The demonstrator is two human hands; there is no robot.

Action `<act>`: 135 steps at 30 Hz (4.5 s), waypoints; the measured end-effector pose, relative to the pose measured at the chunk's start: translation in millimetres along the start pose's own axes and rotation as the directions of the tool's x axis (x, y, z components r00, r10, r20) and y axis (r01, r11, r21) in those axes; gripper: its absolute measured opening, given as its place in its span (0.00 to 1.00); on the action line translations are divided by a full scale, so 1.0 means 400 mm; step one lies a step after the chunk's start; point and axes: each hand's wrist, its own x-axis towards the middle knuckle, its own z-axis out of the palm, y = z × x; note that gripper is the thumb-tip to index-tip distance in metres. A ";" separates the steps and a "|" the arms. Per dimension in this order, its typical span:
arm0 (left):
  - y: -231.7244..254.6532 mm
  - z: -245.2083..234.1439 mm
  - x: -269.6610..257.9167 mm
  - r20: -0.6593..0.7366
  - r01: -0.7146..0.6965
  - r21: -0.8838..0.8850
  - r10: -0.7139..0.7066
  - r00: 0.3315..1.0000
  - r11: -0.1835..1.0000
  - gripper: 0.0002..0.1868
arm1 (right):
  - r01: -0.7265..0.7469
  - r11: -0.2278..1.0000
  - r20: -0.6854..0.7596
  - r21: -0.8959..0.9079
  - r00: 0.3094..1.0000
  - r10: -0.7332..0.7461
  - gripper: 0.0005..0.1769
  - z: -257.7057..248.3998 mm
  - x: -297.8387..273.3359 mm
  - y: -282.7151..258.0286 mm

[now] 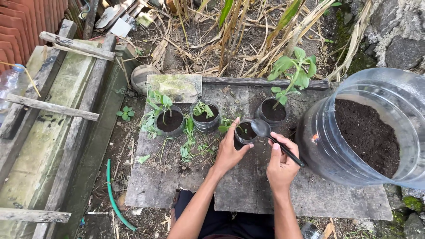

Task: Transplanting small green plants into plastic pots using a spoon.

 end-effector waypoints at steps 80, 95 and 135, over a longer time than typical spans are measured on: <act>-0.048 -0.074 0.016 0.317 -0.111 -0.082 0.131 0.939 0.990 0.45 | -0.117 0.980 0.278 0.164 0.958 0.068 0.05 -0.032 0.080 0.087; -0.010 0.001 -0.004 0.062 -0.140 0.060 0.137 0.989 0.988 0.46 | 0.212 0.921 0.401 -0.326 0.914 -0.068 0.10 -0.011 0.092 0.002; -0.012 0.014 0.012 0.072 -0.232 0.204 0.221 0.972 0.951 0.58 | 0.324 0.813 0.483 -0.484 0.873 -0.060 0.14 -0.012 0.095 -0.043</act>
